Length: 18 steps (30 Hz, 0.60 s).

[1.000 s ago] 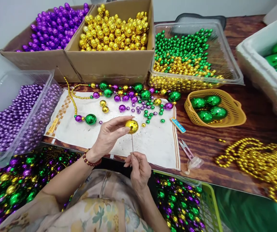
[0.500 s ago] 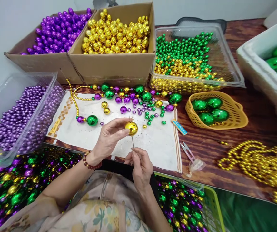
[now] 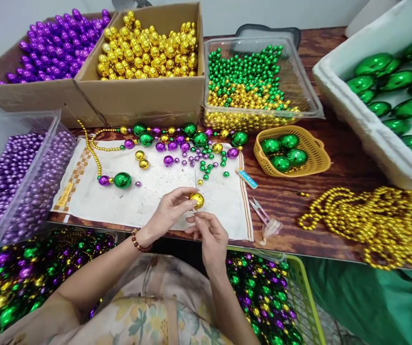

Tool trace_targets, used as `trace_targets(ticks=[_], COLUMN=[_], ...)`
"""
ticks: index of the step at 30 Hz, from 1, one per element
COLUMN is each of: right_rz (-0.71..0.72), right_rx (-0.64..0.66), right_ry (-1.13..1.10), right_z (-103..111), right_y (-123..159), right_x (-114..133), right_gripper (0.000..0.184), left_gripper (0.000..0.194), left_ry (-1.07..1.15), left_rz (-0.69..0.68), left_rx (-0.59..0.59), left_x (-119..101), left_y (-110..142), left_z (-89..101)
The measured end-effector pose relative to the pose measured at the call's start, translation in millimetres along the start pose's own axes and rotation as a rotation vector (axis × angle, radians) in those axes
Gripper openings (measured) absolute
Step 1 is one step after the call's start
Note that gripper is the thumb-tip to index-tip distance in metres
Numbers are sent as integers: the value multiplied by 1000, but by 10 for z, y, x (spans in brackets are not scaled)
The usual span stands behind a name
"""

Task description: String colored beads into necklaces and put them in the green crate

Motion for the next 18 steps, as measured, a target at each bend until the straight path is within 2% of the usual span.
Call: trace_targets(ticks=[2, 4, 6, 8, 11, 13, 16, 18], right_rz=[-7, 26, 68, 89, 75, 59, 50, 50], right_rx=[-102, -186, -241, -262, -267, -274, -274, -263], right_ry=[-37, -51, -46, -47, -80, -102, -120, -117], right_z=[162, 308, 423, 491, 533, 547, 557, 559], right_y=[-32, -65, -92, -113, -128, -123, -110, -105], right_x=[-1, 41, 93, 115, 80, 42, 5, -8], right_gripper=[28, 30, 30, 29, 27, 27, 26, 26], left_gripper=[36, 35, 32, 28, 25, 28, 28, 25], left_ry=[-87, -191, -375, -659, -1117, -1338, -1495, -1470], left_rz=[-10, -54, -140, -232, -307, -328, -342, -326], left_rx=[101, 139, 75, -5, -19, -5, 15, 22], left_x=[7, -19, -88, -160, -172, -145, -110, -82], left_y=[-42, -131, -282, -460, -709, -822, -912, -953], left_z=[-119, -157, -101, -64, -185, -313, -477, -518])
Point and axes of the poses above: each hand's wrist, its own y-axis away from the middle knuckle, its own z-axis out of the back of the hand, x = y × z, the point moved 9 cm from there along -y, towards the middle knuckle, and after that the axes turned 9 degrees about -y, right-handed, at the moved point
